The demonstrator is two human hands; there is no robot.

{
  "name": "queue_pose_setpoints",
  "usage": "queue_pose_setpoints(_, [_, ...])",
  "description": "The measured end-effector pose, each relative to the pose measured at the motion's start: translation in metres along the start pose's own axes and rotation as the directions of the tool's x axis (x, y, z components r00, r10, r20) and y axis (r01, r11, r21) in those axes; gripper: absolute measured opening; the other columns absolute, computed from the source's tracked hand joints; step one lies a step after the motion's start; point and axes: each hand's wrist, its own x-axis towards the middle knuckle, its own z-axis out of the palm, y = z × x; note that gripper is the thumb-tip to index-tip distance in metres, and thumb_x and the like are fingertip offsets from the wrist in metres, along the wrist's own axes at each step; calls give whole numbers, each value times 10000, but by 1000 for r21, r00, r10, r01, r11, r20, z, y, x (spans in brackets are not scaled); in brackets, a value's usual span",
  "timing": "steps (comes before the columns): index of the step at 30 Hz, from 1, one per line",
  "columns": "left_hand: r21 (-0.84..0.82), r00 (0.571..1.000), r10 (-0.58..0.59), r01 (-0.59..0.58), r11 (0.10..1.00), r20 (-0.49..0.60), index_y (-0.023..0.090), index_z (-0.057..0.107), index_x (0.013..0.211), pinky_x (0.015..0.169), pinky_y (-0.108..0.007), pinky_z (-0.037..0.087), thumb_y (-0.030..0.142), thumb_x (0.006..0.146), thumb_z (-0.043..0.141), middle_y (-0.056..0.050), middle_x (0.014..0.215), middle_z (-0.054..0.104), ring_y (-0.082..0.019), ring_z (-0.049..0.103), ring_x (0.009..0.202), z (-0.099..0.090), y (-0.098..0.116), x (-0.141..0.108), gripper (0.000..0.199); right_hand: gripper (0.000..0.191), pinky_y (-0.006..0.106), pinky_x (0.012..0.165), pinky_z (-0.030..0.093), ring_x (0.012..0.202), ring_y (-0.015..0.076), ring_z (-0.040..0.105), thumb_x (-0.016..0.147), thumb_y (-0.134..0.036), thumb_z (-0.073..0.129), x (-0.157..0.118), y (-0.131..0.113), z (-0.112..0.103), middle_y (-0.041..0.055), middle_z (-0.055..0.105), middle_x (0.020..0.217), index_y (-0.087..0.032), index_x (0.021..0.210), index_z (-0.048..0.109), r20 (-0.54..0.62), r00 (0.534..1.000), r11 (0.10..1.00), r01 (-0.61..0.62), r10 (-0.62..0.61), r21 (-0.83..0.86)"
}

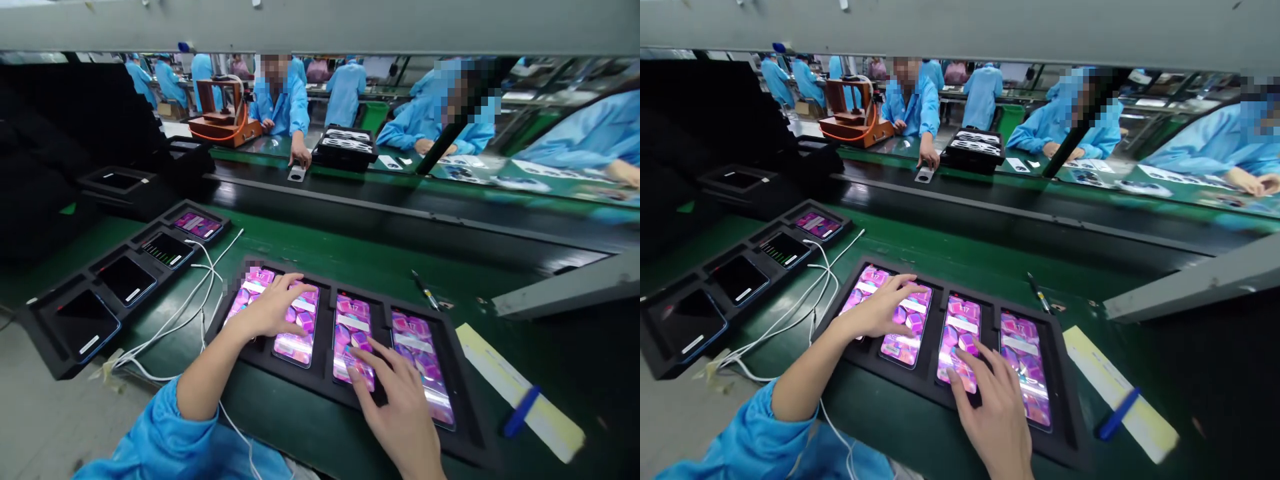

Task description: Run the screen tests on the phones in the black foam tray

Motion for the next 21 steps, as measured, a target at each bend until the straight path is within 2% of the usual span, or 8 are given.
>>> queue_pose_setpoints(2, [61, 988, -29, 39, 997, -150, 305, 561, 1504, 1214, -567, 475, 183, 933, 777, -147, 1589, 485, -343, 473, 1504, 2, -3, 4, 623, 410, 584, 1049, 490, 1400, 375, 566, 1119, -544, 480, 0, 1, 4, 104, 674, 1433, -290, 1411, 614, 35, 999, 998, -15, 17, -60])
queue_pose_setpoints(4, [126, 956, -41, 81, 989, -290, 253, 591, 1465, 1208, -563, 474, 176, 1014, 641, -158, 1538, 529, -330, 508, 1461, 1, -4, 6, 461, 515, 630, 1052, 485, 1484, 416, 486, 1113, -594, 451, 2, 3, 8, 131, 611, 1535, -267, 1498, 551, 30, 998, 993, -53, 57, -106])
queue_pose_setpoints(6, [160, 944, -32, 89, 983, -329, 217, 621, 1429, 1193, -566, 480, 256, 1031, 643, -174, 1506, 554, -343, 526, 1429, -5, -3, 4, 400, 547, 662, 1064, 474, 1519, 437, 436, 1109, -612, 445, 3, 6, 10, 144, 551, 1599, -256, 1514, 538, -1, 998, 991, -63, 63, -118])
queue_pose_setpoints(9, [158, 977, 22, 12, 987, -213, 219, 716, 1298, 1167, -553, 485, 341, 986, 742, -158, 1462, 604, -356, 549, 1389, -19, 3, -7, 336, 477, 659, 1088, 456, 1546, 433, 394, 1113, -561, 479, 0, 9, 6, 113, 527, 1627, -283, 1489, 574, -12, 1000, 996, 7, -8, -94])
queue_pose_setpoints(11, [66, 992, 69, -62, 996, -110, 235, 765, 1184, 1129, -502, 495, 365, 969, 774, -117, 1371, 673, -323, 608, 1302, -27, 10, -16, 251, 413, 599, 1090, 467, 1498, 394, 458, 1114, -497, 518, -4, 11, 2, 85, 609, 1541, -300, 1468, 598, -13, 997, 997, 73, -73, -29])
queue_pose_setpoints(15, [-248, 995, 89, -74, 966, 53, 229, 748, 1212, 917, -337, 525, 419, 942, 795, -54, 1150, 761, -219, 695, 1028, -38, 23, -26, 334, 282, 450, 997, 520, 1168, 292, 660, 1101, -369, 586, -11, 11, -1, 81, 733, 1213, -250, 1347, 655, -120, 986, 987, 130, -118, 96])
queue_pose_setpoints(18, [-218, 990, -85, 109, 970, 116, 208, 732, 1173, 747, -305, 472, 474, 918, 794, -11, 897, 740, -183, 665, 812, -47, 25, -31, 373, 271, 451, 947, 529, 1089, 307, 671, 1099, -407, 576, -15, 12, -3, 125, 700, 1160, -197, 1235, 682, -237, 971, 999, -31, 38, 34])
queue_pose_setpoints(21, [-171, 942, -298, 323, 931, 156, 206, 693, 969, 617, -295, 387, 517, 899, 783, 48, 641, 612, -155, 580, 622, -58, 23, -36, 331, 419, 439, 815, 541, 1070, 339, 680, 1086, -570, 536, -19, 25, -11, 153, 670, 1225, -206, 1205, 707, -183, 938, 951, -307, 295, -39])
